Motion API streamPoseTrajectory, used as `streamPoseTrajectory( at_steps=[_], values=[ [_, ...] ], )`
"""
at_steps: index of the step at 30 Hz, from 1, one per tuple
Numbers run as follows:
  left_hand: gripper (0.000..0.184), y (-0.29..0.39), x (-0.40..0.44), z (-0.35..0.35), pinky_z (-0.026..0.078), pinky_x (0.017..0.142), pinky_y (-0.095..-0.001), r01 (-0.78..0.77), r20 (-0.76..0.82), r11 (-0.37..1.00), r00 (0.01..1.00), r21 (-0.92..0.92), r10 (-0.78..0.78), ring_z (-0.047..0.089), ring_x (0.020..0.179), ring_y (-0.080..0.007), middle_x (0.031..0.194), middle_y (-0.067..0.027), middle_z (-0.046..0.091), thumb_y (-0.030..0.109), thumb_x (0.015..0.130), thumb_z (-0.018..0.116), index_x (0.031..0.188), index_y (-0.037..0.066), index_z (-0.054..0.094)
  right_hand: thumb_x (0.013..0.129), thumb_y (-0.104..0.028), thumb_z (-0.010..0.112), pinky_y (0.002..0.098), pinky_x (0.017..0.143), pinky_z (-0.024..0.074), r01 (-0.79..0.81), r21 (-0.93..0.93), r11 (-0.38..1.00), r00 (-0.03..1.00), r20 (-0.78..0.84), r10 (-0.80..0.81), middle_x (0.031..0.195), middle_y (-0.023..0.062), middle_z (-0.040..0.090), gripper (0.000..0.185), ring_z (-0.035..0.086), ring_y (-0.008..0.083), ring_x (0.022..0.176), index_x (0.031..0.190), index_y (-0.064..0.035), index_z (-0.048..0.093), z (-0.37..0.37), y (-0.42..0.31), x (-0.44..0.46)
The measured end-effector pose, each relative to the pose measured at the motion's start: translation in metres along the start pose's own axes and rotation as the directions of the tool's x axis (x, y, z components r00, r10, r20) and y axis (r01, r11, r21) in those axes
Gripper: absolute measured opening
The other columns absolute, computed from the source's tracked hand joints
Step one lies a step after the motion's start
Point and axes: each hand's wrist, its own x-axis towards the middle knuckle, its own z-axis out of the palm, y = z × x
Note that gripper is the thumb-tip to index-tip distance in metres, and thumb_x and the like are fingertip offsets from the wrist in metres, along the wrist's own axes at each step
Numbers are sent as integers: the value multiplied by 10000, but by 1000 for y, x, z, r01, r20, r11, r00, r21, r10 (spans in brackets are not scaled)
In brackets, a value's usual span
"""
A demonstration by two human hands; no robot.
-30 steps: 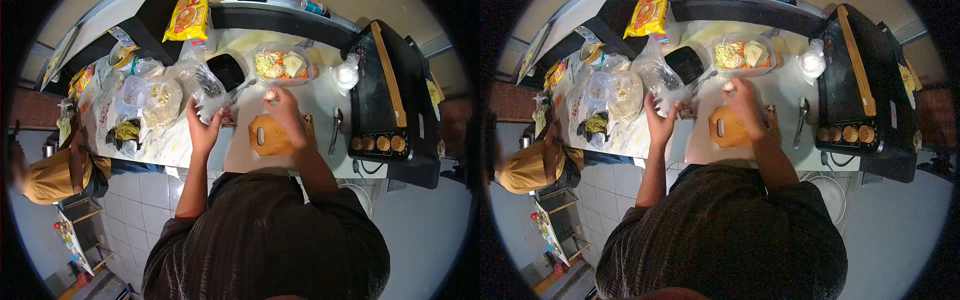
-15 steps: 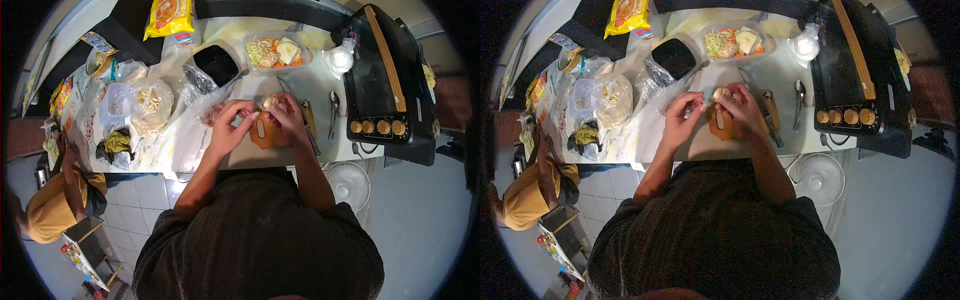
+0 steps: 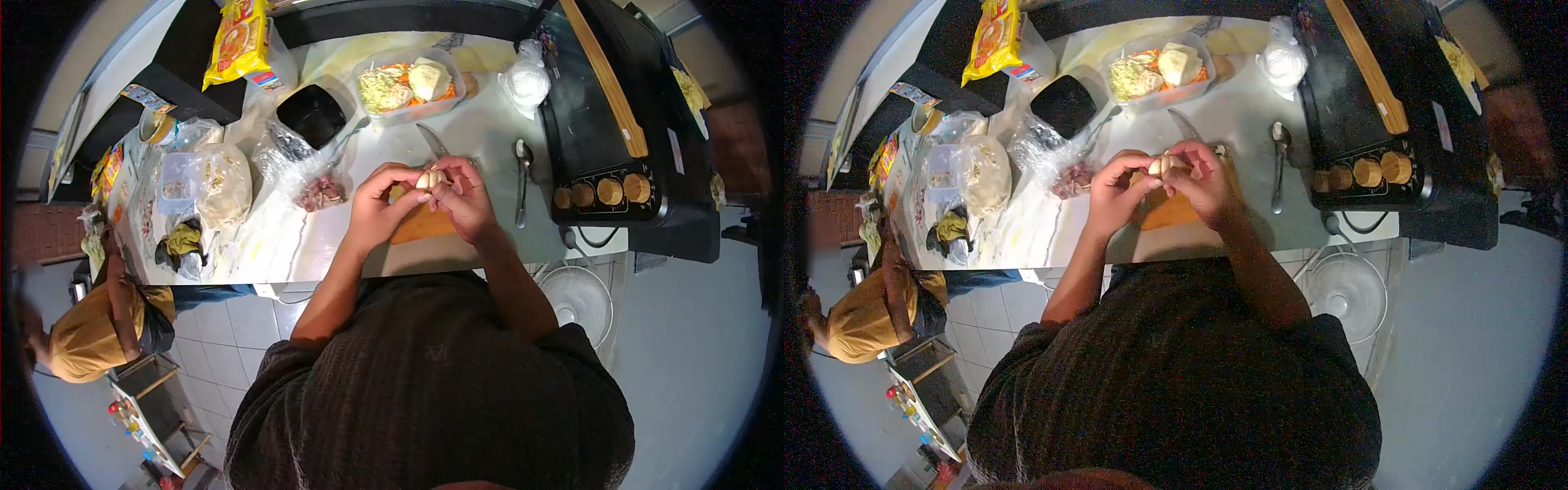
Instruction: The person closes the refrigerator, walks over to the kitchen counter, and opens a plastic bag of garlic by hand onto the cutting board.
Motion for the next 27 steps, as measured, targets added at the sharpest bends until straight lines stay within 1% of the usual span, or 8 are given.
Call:
streamPoseTrajectory(
  at_steps=[2,5,7,10,13,19,20,27],
  values=[
    [248,0,0,14,461,850,-300,-16,-39,999,999,44,18,593,942,-178,1026,-102,632,-26,829,692,1073,-1,653,929,-7,573,284,651,483,-10,71,997,1000,-1,10,1023,95,603,222,576,146,789,1136,-39,500,-10,-3,-4],
    [215,3,6,26,472,805,-290,-54,-82,991,995,119,64,606,889,-177,984,-99,647,8,828,709,1041,7,676,953,-49,562,264,627,481,-25,25,999,999,30,24,997,84,622,219,594,137,766,1166,-37,510,-25,-8,-5],
    [205,4,3,31,474,803,-298,-50,-91,987,994,155,64,611,880,-190,983,-99,652,22,839,700,1043,14,680,974,-94,537,258,669,466,-128,-64,990,991,20,130,1077,78,611,224,578,130,824,1193,-52,521,-28,-18,-7],
    [188,9,6,35,475,795,-297,-45,-97,964,993,261,72,612,873,-194,952,-99,651,49,857,686,1042,12,679,972,-90,539,253,653,480,-201,-141,969,978,29,207,1056,87,637,245,594,124,806,1206,-15,547,-31,-25,-3],
    [166,11,6,39,482,779,-301,-28,-145,933,986,359,86,616,848,-200,917,-105,646,70,883,658,1036,6,674,940,-92,608,249,655,508,-114,-129,985,992,36,119,973,71,658,265,629,118,795,1176,28,596,-25,-27,-1],
    [143,-1,-2,58,490,749,-305,76,-331,875,938,479,99,620,794,-209,879,-117,640,85,925,606,1017,-9,663,928,-80,624,256,753,536,-13,-189,982,997,73,27,1016,94,674,296,653,126,844,1194,46,586,-35,-12,1],
    [143,-7,-4,59,490,749,-305,82,-328,873,940,481,93,620,794,-209,879,-117,640,85,925,606,1017,-9,663,928,-80,624,256,753,536,-16,-182,983,997,68,29,1016,94,674,296,653,126,844,1194,46,586,-35,-12,0],
    [256,-17,-4,70,499,757,-283,176,-469,979,877,106,-106,605,801,-127,920,-68,657,182,1014,501,1059,-44,614,936,-86,612,264,795,534,-17,-133,991,998,51,24,1041,98,669,298,655,143,901,1199,47,569,-37,-4,-2]
  ],
)
